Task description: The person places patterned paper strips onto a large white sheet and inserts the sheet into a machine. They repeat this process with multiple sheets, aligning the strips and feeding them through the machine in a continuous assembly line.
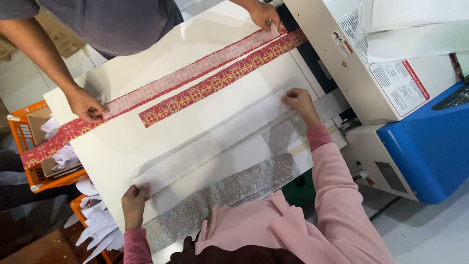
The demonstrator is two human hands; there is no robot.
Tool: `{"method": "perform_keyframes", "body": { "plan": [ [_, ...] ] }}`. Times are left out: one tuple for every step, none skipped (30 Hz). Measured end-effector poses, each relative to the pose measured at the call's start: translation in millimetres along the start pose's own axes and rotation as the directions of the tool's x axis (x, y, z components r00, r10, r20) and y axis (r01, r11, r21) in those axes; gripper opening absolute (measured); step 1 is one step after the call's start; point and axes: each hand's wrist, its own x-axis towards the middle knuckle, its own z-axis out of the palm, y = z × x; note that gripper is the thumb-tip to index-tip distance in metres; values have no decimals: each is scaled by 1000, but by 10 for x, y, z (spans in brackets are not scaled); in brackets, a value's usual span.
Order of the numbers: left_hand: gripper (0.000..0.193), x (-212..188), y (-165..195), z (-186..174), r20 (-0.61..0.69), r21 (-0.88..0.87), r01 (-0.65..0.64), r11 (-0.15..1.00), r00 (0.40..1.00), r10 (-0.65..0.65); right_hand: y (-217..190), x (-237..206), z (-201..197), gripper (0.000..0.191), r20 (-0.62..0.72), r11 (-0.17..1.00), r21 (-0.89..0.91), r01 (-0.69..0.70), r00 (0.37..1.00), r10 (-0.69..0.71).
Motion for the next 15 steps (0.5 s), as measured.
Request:
{"method": "perform_keyframes", "body": {
  "plan": [
    [31, 13, -1, 0, -15, 81, -9, 997, 1000, 10, -9, 4, 45, 23, -19, 996, -83, 21, 1000, -22],
    [33, 27, -2, 2, -29, 161, -17, 987, 999, 22, -16, 7, 83, 23, -38, 986, -155, 59, 997, -65],
    [36, 39, -3, 6, -42, 241, -23, 970, 999, 34, -23, 8, 116, 23, -54, 969, -227, 95, 992, -110],
    [33, 41, 3, 9, -52, 277, -32, 960, 998, 48, -25, 4, 141, 24, -67, 946, -298, 127, 986, -154],
    [30, 41, 15, 11, -60, 313, -41, 949, 996, 63, -42, -4, 161, 26, -95, 938, -335, 92, 987, -131],
    [28, 41, 27, 13, -68, 349, -50, 936, 995, 78, -67, -19, 179, 29, -123, 927, -371, 56, 986, -109],
    [27, 43, 35, 14, -78, 326, -76, 942, 991, 107, -96, -33, 198, 32, -150, 914, -405, 21, 985, -89],
    [28, 49, 40, 7, -91, 303, -101, 948, 987, 134, -130, -44, 218, 36, -154, 915, -403, 4, 985, -72],
    [30, 60, 37, -11, -104, 282, -124, 951, 982, 159, -157, -61, 241, 40, -156, 916, -400, -14, 986, -52],
    [33, 76, 27, -40, -113, 277, -127, 952, 980, 163, -184, -80, 288, 43, -155, 917, -397, -32, 987, -33],
    [35, 109, 10, -69, -124, 271, -128, 954, 978, 167, -207, -88, 349, 44, -165, 912, -409, -24, 985, -48],
    [38, 151, -12, -113, -139, 266, -127, 956, 976, 169, -224, -89, 413, 45, -170, 907, -421, -13, 983, -65],
    [40, 213, -35, -173, -147, 280, -146, 949, 970, 192, -238, -79, 522, 46, -170, 901, -433, 1, 982, -83],
    [41, 289, -69, -250, -161, 295, -158, 942, 964, 212, -244, -67, 658, 44, -162, 892, -451, 37, 979, -123],
    [42, 356, -109, -321, -182, 312, -163, 936, 957, 227, -234, -45, 767, 43, -143, 881, -467, 80, 976, -165]
  ]
}}
